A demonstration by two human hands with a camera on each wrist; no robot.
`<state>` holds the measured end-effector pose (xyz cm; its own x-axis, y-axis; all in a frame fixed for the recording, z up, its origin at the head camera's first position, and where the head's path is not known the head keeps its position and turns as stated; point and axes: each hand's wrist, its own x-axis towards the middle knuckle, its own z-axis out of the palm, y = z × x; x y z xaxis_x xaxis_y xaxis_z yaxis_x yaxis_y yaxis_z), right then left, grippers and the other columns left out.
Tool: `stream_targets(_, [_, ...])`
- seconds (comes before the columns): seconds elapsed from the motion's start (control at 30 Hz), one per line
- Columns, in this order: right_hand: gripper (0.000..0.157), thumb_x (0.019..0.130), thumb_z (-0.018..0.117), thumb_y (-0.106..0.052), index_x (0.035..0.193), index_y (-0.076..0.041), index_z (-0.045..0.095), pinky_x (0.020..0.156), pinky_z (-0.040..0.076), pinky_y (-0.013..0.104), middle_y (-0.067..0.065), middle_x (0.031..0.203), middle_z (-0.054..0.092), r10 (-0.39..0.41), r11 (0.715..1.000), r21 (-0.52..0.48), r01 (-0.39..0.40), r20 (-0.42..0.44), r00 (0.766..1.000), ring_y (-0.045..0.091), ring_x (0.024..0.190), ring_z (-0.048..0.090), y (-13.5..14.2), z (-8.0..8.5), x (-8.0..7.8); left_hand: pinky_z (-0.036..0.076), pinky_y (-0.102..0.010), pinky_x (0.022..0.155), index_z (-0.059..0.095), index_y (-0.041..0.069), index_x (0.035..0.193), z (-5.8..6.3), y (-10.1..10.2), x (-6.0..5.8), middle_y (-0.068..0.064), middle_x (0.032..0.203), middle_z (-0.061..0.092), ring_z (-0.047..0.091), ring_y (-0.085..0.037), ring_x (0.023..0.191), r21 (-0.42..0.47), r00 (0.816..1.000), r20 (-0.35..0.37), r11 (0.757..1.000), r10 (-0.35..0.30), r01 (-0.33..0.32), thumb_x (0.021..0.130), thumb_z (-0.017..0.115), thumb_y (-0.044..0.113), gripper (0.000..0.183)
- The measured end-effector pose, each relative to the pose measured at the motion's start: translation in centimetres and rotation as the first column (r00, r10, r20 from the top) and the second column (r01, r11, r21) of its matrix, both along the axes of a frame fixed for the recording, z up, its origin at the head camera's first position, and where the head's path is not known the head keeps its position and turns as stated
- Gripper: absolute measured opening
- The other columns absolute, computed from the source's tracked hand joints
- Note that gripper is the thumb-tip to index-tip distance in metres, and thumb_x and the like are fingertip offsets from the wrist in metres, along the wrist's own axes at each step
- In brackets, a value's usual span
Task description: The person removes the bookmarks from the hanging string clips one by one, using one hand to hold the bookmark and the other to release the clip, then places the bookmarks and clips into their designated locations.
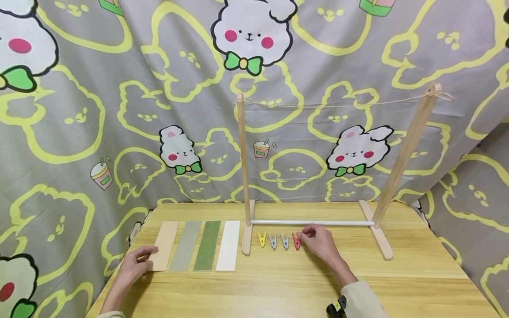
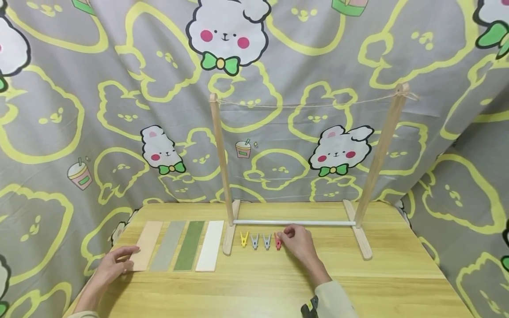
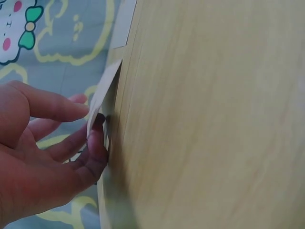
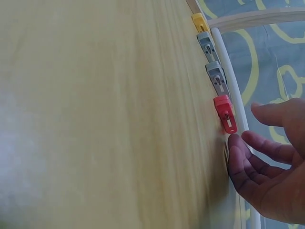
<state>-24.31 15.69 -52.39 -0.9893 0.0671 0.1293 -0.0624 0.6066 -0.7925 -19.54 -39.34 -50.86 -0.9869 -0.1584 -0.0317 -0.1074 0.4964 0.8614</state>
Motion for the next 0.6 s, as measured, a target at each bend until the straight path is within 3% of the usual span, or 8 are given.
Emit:
stream_targets(0.23, [0.014, 0.09, 0.079, -0.018, 0.092, -0.006, 0.074, 0.07, 0.051, 0.03, 0.002, 0.082, 0.068, -0.013, 1.0, -0.009, 0.013, -0.017, 1.0, 0.015, 0.077, 0.061, 0.3, -0.1, -0.2, 0.049, -0.015, 0.077, 0.062, -0.016, 0.124, 0.2, -0.4, -0.4, -0.032, 0.125, 0.062, 0.062, -0.017, 0.103, -0.139, 0.997, -0.069, 0.99, -0.025, 0.016, 0.088, 0.066, -0.012, 0.036])
stream_targets(0.4, [0.014, 0.091, 0.079, -0.016, 0.097, -0.004, 0.074, 0.075, 0.054, 0.03, 0.003, 0.087, 0.07, -0.002, 0.998, -0.056, 0.0, -0.03, 1.0, 0.015, 0.081, 0.064, 0.4, -0.4, 0.1, 0.049, -0.015, 0.077, 0.062, -0.016, 0.123, -0.2, -0.6, 0.0, -0.032, 0.122, 0.064, 0.061, -0.008, 0.101, -0.148, 0.994, -0.102, 0.989, -0.037, 0.021, 0.091, 0.066, -0.011, 0.032])
stream_targets(0.6, [0.022, 0.094, 0.076, -0.016, 0.109, -0.001, 0.073, 0.077, 0.056, 0.026, 0.006, 0.099, 0.072, 0.005, 0.99, -0.143, -0.005, 0.0, 1.0, 0.017, 0.087, 0.066, 0.5, 0.1, 1.2, 0.049, -0.014, 0.081, 0.063, -0.013, 0.125, 0.1, -0.4, 0.3, -0.031, 0.126, 0.063, 0.063, -0.017, 0.106, -0.165, 0.998, -0.064, 0.986, -0.023, 0.013, 0.093, 0.065, -0.008, 0.032])
